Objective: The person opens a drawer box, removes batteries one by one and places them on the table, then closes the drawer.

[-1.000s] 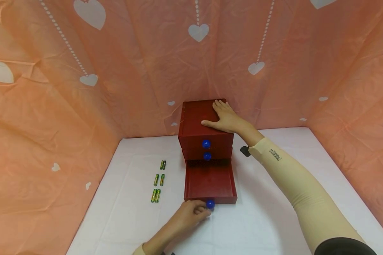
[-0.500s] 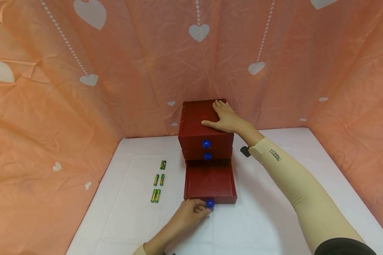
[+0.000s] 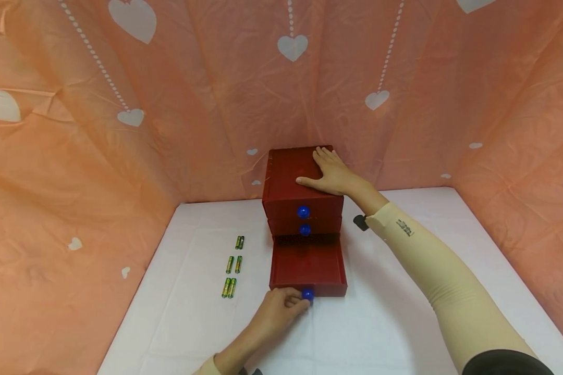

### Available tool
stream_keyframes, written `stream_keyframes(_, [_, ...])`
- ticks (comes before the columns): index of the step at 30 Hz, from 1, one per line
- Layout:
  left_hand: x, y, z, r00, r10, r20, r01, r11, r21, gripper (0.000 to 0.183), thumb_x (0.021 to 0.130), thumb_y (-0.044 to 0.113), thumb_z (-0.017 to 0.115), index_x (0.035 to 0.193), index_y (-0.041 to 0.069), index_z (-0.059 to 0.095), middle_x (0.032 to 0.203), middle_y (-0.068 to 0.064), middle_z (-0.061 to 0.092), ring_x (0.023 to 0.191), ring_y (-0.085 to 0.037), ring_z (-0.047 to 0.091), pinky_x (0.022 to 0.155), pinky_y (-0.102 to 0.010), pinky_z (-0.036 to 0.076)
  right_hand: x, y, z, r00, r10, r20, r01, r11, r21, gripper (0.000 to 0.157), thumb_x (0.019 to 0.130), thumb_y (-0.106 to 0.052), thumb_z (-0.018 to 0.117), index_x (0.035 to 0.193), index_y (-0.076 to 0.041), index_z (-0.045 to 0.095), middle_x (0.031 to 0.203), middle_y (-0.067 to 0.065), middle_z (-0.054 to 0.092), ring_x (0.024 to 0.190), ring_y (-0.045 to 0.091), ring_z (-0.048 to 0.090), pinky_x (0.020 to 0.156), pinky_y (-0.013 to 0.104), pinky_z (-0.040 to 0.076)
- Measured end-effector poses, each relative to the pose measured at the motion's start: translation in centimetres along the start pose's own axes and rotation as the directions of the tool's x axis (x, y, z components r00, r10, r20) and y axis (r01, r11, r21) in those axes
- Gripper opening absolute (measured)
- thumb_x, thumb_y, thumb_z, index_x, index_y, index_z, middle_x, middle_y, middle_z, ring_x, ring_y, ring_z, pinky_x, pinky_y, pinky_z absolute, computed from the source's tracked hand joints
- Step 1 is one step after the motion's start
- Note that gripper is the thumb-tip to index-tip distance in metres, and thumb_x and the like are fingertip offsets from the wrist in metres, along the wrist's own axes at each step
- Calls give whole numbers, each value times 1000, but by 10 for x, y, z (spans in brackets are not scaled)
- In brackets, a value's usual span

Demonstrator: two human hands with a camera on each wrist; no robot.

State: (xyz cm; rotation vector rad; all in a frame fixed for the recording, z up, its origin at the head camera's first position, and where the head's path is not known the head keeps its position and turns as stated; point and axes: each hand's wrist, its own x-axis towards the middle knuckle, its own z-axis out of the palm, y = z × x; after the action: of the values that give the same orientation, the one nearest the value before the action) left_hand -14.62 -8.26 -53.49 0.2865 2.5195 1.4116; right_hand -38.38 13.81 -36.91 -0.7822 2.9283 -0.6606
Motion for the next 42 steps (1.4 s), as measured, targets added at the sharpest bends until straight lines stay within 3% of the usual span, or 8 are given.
stream_keyframes(16, [13,6,-7,999,-48,8,48,999,3,23,100,29,78,110,9,79,94,4,77,84,-12,70,74,-25,60,0,-1,-2,1000,-1,6,1,1000,-3,110,100,-69,57,169,4,12,178,22,3,166,34,-5,133,45,-8])
stream_keyframes(42, [39,5,-14,1000,6,-15,-5,1000,29,26,101,26,77,108,1,78,91,-2,78,82,-14,72,72,-26,61,-1,-3,-3,1000,4,13,-4,1000,-4,109,101,-67,57,169,4,11,178,23,3,166,34,-5,133,45,-8])
